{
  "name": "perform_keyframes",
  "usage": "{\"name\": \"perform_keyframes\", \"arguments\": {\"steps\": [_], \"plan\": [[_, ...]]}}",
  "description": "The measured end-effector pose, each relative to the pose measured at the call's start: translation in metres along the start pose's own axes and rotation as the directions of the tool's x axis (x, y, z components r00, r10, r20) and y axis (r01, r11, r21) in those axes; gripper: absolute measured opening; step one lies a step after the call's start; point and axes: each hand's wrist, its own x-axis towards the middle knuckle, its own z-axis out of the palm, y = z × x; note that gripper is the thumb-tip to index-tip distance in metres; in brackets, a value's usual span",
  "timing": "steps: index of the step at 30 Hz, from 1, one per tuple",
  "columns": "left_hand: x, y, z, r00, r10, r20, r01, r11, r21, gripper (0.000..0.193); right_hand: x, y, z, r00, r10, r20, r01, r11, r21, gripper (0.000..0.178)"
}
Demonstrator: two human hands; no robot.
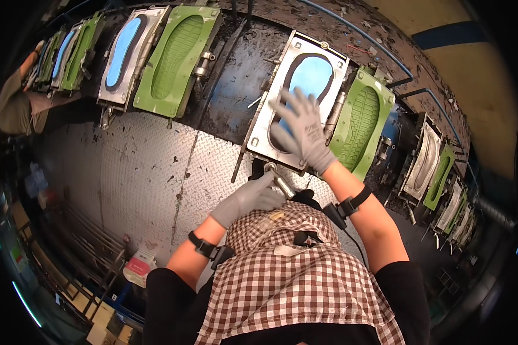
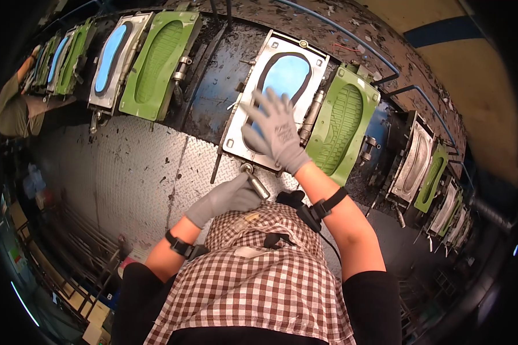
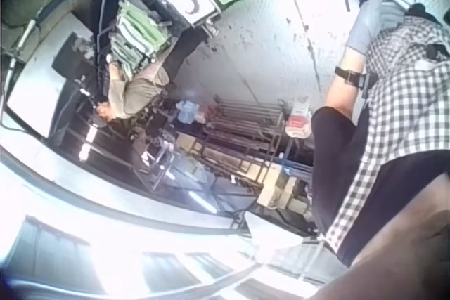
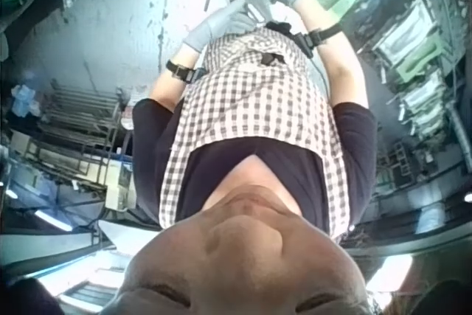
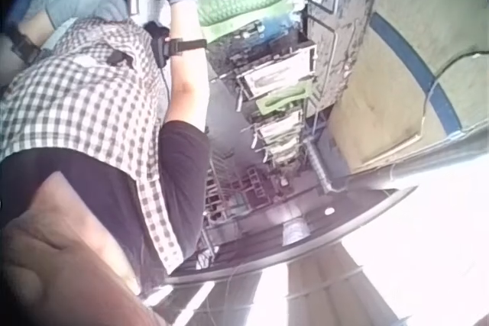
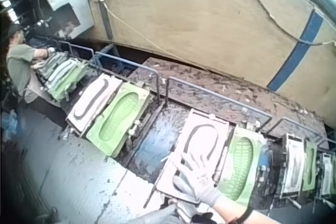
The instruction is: Removing molded shoe soles from a machine line and placing completed shoes onto a storage rack.
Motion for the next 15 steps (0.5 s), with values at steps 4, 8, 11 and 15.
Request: {"name": "perform_keyframes", "arguments": {"steps": [4, 8, 11, 15], "plan": [[0.061, -0.028, 0.042, 0.964, 0.264, -0.027, -0.228, 0.771, -0.595, 0.055, -0.027, 0.005, 0.008, 0.984, -0.125, 0.126, 0.131, 0.990, -0.047, 0.047], [0.031, 0.006, 0.066, 0.981, 0.108, -0.158, -0.178, 0.825, -0.536, 0.034, -0.030, 0.006, 0.015, 0.986, -0.148, 0.073, 0.152, 0.986, -0.067, 0.040], [0.029, 0.007, 0.055, 0.960, -0.044, -0.278, -0.071, 0.918, -0.391, 0.028, -0.029, 0.007, 0.023, 0.985, -0.161, 0.064, 0.164, 0.985, -0.055, 0.041], [0.054, 0.001, 0.075, 0.882, 0.069, -0.466, -0.329, 0.799, -0.504, 0.026, -0.031, 0.003, 0.013, 0.991, -0.134, 0.003, 0.134, 0.987, -0.084, 0.041]]}}
